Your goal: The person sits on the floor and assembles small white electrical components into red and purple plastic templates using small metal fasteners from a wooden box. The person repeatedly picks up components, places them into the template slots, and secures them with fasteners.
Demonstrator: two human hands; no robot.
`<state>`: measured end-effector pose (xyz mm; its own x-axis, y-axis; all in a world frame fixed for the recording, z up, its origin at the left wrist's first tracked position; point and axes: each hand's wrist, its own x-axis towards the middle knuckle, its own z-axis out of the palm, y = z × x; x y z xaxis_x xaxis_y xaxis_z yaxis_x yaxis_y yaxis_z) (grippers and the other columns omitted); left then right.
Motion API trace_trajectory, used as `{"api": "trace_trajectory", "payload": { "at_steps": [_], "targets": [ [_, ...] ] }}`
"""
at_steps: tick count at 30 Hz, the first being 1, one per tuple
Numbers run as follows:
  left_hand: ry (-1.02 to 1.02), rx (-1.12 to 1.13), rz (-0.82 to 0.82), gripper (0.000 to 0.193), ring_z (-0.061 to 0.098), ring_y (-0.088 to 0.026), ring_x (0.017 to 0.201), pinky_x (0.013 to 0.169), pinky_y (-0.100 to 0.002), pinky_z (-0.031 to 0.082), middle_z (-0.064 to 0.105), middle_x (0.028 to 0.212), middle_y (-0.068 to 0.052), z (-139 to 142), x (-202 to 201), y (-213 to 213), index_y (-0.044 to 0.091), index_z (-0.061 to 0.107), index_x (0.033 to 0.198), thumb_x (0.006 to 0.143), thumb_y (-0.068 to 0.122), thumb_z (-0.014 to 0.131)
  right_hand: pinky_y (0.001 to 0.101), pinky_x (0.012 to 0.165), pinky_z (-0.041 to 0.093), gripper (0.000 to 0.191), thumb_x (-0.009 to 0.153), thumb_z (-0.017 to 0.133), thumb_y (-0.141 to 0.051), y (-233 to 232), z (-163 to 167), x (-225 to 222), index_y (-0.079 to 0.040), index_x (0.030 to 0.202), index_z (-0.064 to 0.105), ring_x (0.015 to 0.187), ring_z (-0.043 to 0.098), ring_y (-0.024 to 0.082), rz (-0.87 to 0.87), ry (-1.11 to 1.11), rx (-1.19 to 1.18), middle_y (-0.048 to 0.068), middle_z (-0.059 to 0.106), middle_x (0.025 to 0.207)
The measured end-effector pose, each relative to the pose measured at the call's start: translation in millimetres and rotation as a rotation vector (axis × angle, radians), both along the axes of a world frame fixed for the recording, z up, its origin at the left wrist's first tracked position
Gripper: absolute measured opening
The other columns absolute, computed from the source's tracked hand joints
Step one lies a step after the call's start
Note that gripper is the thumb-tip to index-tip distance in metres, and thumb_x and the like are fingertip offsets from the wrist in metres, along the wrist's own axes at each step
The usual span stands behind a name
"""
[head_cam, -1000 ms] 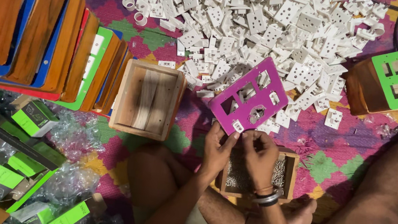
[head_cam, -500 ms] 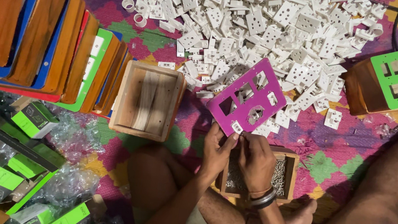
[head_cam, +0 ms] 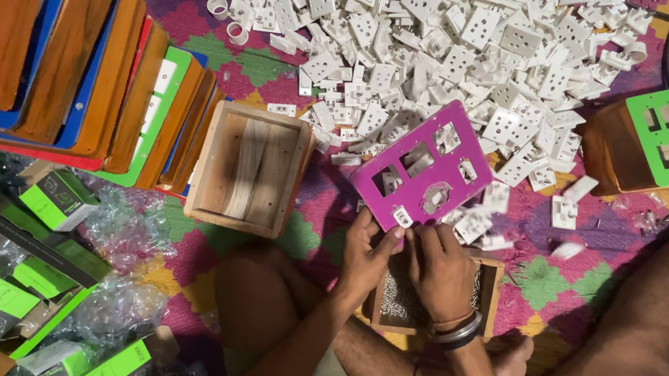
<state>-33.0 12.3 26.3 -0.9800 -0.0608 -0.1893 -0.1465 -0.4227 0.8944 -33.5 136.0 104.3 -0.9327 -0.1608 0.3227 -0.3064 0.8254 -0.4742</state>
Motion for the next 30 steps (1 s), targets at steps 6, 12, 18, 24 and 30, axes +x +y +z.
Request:
{"api": "trace_trajectory", "payload": {
  "at_steps": [6, 12, 18, 24, 30],
  "targets": [
    [-0.048, -0.052, -0.048, 0.047, 0.068, -0.010, 0.099, 0.077, -0.025, 0.058, 0.073, 0.110, -0.005, -4, 1, 3, 0.008, 0.051, 0.140, 0.096, 0.009, 0.069, 0.0470, 0.057, 0.045, 0.027, 0.102, 0.066, -0.023, 5, -21, 0, -0.003, 0.085, 0.060, 0.064, 0.060, 0.037, -0.083, -0.110, -0.031, 0.016, 0.059, 0.078],
    [-0.141, 0.309, 0.011, 0.056, 0.068, -0.016, 0.107, 0.083, -0.033, 0.066, 0.064, 0.120, -0.006, -1, 0, 0, 0.013, 0.049, 0.141, 0.090, 0.011, 0.072, 0.0422, 0.079, 0.048, 0.023, 0.109, 0.054, -0.019, 11, -40, 8, -0.003, 0.103, 0.068, 0.084, 0.061, 0.029, -0.236, -0.240, -0.423, 0.013, 0.064, 0.093],
    [-0.099, 0.439, 0.021, 0.057, 0.066, -0.022, 0.109, 0.087, -0.039, 0.061, 0.062, 0.127, -0.009, 8, -2, -3, 0.009, 0.047, 0.145, 0.094, 0.009, 0.072, 0.0425, 0.114, 0.038, 0.047, 0.087, 0.060, 0.001, -2, -39, 37, -0.006, 0.133, 0.067, 0.135, 0.049, 0.034, 0.010, -0.207, -0.542, 0.019, 0.052, 0.142],
    [-0.158, 0.310, 0.023, 0.055, 0.065, -0.017, 0.112, 0.088, -0.040, 0.060, 0.058, 0.132, -0.005, 8, -1, 0, 0.011, 0.048, 0.145, 0.095, 0.006, 0.070, 0.0375, 0.109, 0.047, 0.049, 0.079, 0.058, 0.007, 5, -35, 35, -0.010, 0.123, 0.069, 0.132, 0.054, 0.030, -0.076, -0.330, -0.711, 0.015, 0.048, 0.149],
    [-0.169, 0.400, 0.029, 0.048, 0.069, -0.023, 0.103, 0.087, -0.040, 0.061, 0.066, 0.121, -0.009, 1, -8, 9, 0.008, 0.052, 0.139, 0.094, 0.004, 0.070, 0.0359, 0.103, 0.048, 0.043, 0.077, 0.060, 0.006, 23, -34, 31, -0.006, 0.116, 0.074, 0.126, 0.059, 0.027, -0.030, -0.302, -0.610, 0.013, 0.060, 0.136]
  ]
}}
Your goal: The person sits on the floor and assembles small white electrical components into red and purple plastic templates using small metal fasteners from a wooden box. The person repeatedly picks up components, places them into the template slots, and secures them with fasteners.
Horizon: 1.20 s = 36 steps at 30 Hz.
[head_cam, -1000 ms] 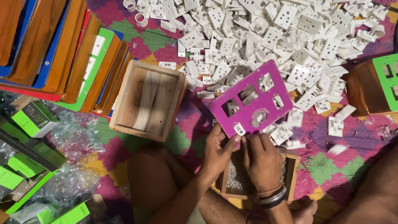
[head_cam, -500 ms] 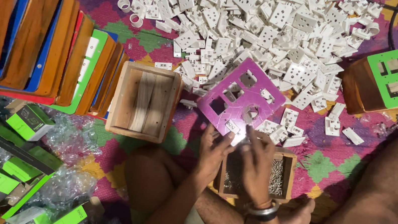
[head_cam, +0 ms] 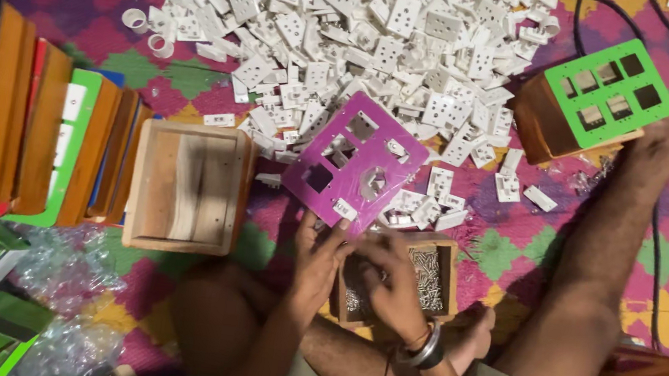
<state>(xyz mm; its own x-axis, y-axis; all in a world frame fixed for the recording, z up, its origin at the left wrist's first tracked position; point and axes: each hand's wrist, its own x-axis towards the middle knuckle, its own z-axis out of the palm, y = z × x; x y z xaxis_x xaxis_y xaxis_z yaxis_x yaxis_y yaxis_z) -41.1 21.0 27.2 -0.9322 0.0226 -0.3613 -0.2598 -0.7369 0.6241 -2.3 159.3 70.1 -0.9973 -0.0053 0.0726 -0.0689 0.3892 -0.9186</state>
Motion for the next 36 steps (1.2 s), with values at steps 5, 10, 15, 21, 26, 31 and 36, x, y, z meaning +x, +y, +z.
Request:
{"api": "trace_trajectory", "payload": {
  "at_steps": [5, 10, 15, 21, 26, 31, 36],
  "targets": [
    [0.023, -0.026, -0.002, 0.042, 0.069, -0.024, 0.109, 0.094, -0.045, 0.061, 0.065, 0.124, -0.009, -4, -8, -10, 0.006, 0.055, 0.136, 0.095, 0.004, 0.067, 0.0338, 0.082, 0.057, 0.022, 0.093, 0.061, -0.007, 70, -2, -23, -0.005, 0.107, 0.077, 0.091, 0.074, 0.022, -0.245, -0.090, 0.048, 0.012, 0.079, 0.100],
    [0.002, -0.014, 0.017, 0.043, 0.066, -0.024, 0.116, 0.099, -0.048, 0.060, 0.062, 0.128, -0.008, -3, -13, -15, 0.009, 0.055, 0.135, 0.095, 0.004, 0.066, 0.0387, 0.078, 0.059, 0.051, 0.093, 0.071, -0.029, 146, -32, -83, -0.005, 0.137, 0.057, 0.089, 0.074, 0.028, -0.270, -0.492, 0.431, 0.017, 0.074, 0.109],
    [0.060, -0.029, -0.004, 0.047, 0.064, -0.025, 0.119, 0.100, -0.051, 0.058, 0.061, 0.130, -0.006, 2, -18, -2, 0.009, 0.053, 0.137, 0.093, 0.004, 0.066, 0.0408, 0.085, 0.057, 0.074, 0.087, 0.079, -0.036, 164, -74, -121, -0.007, 0.146, 0.046, 0.109, 0.065, 0.031, -0.001, -0.352, 0.188, 0.022, 0.060, 0.134],
    [-0.081, -0.036, -0.023, 0.049, 0.069, -0.033, 0.116, 0.102, -0.049, 0.057, 0.064, 0.131, -0.012, 5, -26, 7, 0.009, 0.050, 0.138, 0.092, 0.005, 0.066, 0.0420, 0.098, 0.060, 0.047, 0.097, 0.068, -0.041, 208, -73, -121, -0.013, 0.135, 0.069, 0.113, 0.077, 0.028, -0.509, -0.229, 0.314, 0.017, 0.078, 0.122],
    [-0.099, -0.045, -0.019, 0.047, 0.068, -0.031, 0.115, 0.101, -0.049, 0.059, 0.064, 0.125, -0.012, -3, -29, 12, 0.008, 0.053, 0.134, 0.090, 0.005, 0.068, 0.0586, 0.083, 0.051, 0.104, 0.066, 0.091, -0.065, 254, -54, -126, -0.021, 0.149, 0.045, 0.113, 0.056, 0.056, -0.409, -0.254, 1.142, 0.030, 0.053, 0.126],
    [-0.104, -0.073, -0.033, 0.042, 0.070, -0.032, 0.112, 0.097, -0.049, 0.061, 0.066, 0.121, -0.013, -12, -27, 19, 0.005, 0.055, 0.128, 0.088, 0.006, 0.070, 0.0529, 0.092, 0.054, 0.112, 0.059, 0.093, -0.045, 260, -57, -165, -0.021, 0.155, 0.040, 0.105, 0.061, 0.052, -0.383, -0.364, 0.776, 0.037, 0.048, 0.132],
    [-0.093, -0.103, -0.012, 0.040, 0.066, -0.028, 0.114, 0.096, -0.050, 0.063, 0.061, 0.118, -0.010, -7, -22, 10, 0.006, 0.054, 0.130, 0.092, 0.005, 0.069, 0.0482, 0.085, 0.053, 0.086, 0.064, 0.098, -0.031, 232, -54, -197, -0.009, 0.135, 0.055, 0.109, 0.064, 0.045, -0.396, -0.428, 0.517, 0.032, 0.062, 0.127]
  ]
}}
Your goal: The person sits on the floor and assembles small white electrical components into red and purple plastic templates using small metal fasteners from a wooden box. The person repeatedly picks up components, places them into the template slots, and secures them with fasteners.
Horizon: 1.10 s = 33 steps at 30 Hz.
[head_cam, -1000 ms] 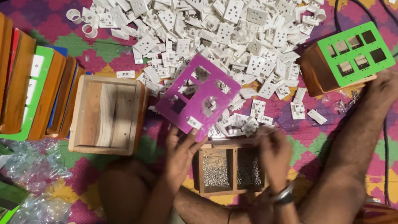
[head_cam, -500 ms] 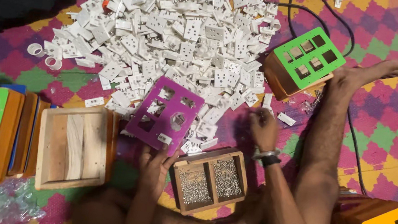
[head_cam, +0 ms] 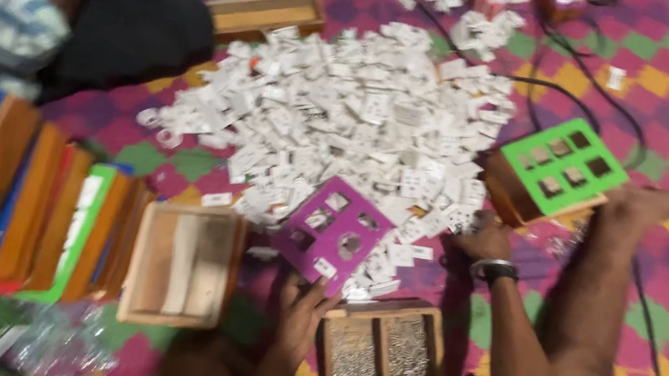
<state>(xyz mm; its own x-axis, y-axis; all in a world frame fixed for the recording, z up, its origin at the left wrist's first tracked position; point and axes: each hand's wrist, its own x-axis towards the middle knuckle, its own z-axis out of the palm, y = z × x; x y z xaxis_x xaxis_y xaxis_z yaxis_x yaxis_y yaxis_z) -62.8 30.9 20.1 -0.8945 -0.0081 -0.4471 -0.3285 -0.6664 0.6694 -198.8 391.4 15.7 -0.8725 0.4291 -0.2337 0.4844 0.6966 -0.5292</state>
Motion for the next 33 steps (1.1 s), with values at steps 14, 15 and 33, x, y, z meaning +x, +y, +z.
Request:
{"api": "trace_trajectory", "payload": {
  "at_steps": [14, 15, 33],
  "targets": [
    [0.231, -0.411, 0.191, 0.049, 0.070, -0.026, 0.108, 0.079, -0.045, 0.065, 0.059, 0.128, -0.010, 16, 4, -85, 0.007, 0.047, 0.141, 0.096, 0.011, 0.063, 0.0344, 0.085, 0.058, 0.045, 0.085, 0.074, -0.020, -256, 75, 75, -0.011, 0.128, 0.066, 0.101, 0.073, 0.024, 0.990, 0.190, -0.195, 0.011, 0.062, 0.136],
    [0.258, -0.356, 0.212, 0.049, 0.069, -0.026, 0.109, 0.081, -0.044, 0.065, 0.060, 0.128, -0.013, 15, 5, -89, 0.005, 0.046, 0.141, 0.096, 0.009, 0.066, 0.0331, 0.090, 0.056, 0.039, 0.082, 0.069, -0.018, -278, 71, 77, -0.013, 0.121, 0.072, 0.105, 0.074, 0.021, 1.147, 0.377, -0.306, 0.007, 0.072, 0.125],
    [0.598, 0.120, 0.147, 0.023, 0.065, -0.024, 0.096, 0.081, -0.038, 0.058, 0.064, 0.112, -0.014, 16, 17, -107, -0.003, 0.058, 0.128, 0.106, 0.003, 0.060, 0.0669, 0.115, 0.003, 0.077, 0.087, 0.065, -0.049, -309, 116, 27, -0.031, 0.156, 0.034, 0.151, 0.013, 0.030, 1.400, 0.083, 0.681, 0.010, 0.027, 0.167]
  ]
}}
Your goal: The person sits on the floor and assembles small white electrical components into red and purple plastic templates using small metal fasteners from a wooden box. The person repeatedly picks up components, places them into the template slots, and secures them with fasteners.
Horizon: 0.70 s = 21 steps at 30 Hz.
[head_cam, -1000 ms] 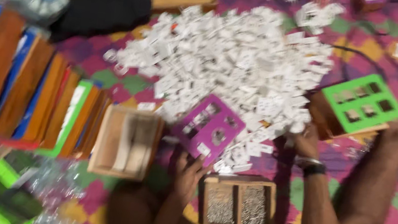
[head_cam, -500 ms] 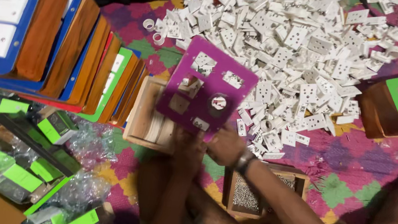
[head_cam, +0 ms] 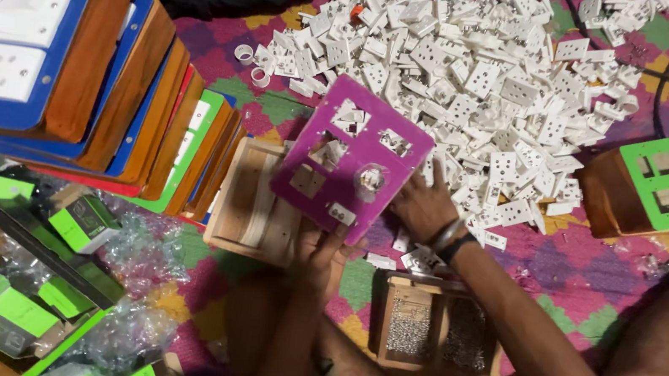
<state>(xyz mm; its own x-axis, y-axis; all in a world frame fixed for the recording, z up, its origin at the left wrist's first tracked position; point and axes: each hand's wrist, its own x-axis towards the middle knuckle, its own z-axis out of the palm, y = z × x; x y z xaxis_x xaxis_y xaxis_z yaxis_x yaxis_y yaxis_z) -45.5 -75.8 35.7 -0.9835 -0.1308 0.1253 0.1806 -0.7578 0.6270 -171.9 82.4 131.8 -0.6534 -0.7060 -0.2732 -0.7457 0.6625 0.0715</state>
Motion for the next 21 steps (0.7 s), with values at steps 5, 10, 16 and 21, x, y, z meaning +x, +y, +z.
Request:
{"api": "trace_trajectory", "payload": {
  "at_steps": [5, 10, 16, 21],
  "targets": [
    [-0.126, -0.041, 0.052, 0.046, 0.068, -0.024, 0.112, 0.085, -0.041, 0.065, 0.064, 0.125, -0.009, 20, -10, 18, 0.008, 0.054, 0.139, 0.096, 0.002, 0.068, 0.0619, 0.123, 0.014, 0.073, 0.079, 0.078, -0.043, -28, -10, 55, -0.027, 0.145, 0.052, 0.149, 0.034, 0.030, -0.031, -0.251, 0.262, 0.010, 0.048, 0.153],
    [-0.172, -0.199, 0.059, 0.049, 0.071, -0.027, 0.108, 0.085, -0.043, 0.067, 0.067, 0.124, -0.014, 26, 0, 20, 0.002, 0.053, 0.141, 0.096, 0.008, 0.071, 0.0531, 0.103, 0.047, 0.038, 0.103, 0.059, -0.032, -15, -49, 29, -0.015, 0.138, 0.061, 0.120, 0.063, 0.031, -0.580, -0.281, -0.137, 0.015, 0.069, 0.130],
    [-0.261, -0.278, -0.030, 0.057, 0.073, -0.026, 0.109, 0.088, -0.042, 0.068, 0.068, 0.124, -0.015, 10, 3, 23, 0.002, 0.047, 0.146, 0.095, 0.012, 0.070, 0.0492, 0.098, 0.049, 0.032, 0.079, 0.077, -0.021, 79, -42, 56, -0.012, 0.110, 0.075, 0.113, 0.065, 0.030, -0.437, 0.331, -0.473, 0.014, 0.070, 0.125],
    [-0.206, -0.273, -0.094, 0.056, 0.068, -0.025, 0.115, 0.090, -0.042, 0.066, 0.067, 0.127, -0.016, 5, 2, 49, 0.000, 0.046, 0.147, 0.096, 0.007, 0.069, 0.0342, 0.069, 0.060, 0.018, 0.091, 0.075, -0.017, 116, -36, 121, -0.007, 0.105, 0.073, 0.078, 0.076, 0.023, -0.955, -0.074, -0.933, 0.012, 0.075, 0.095]
  ]
}}
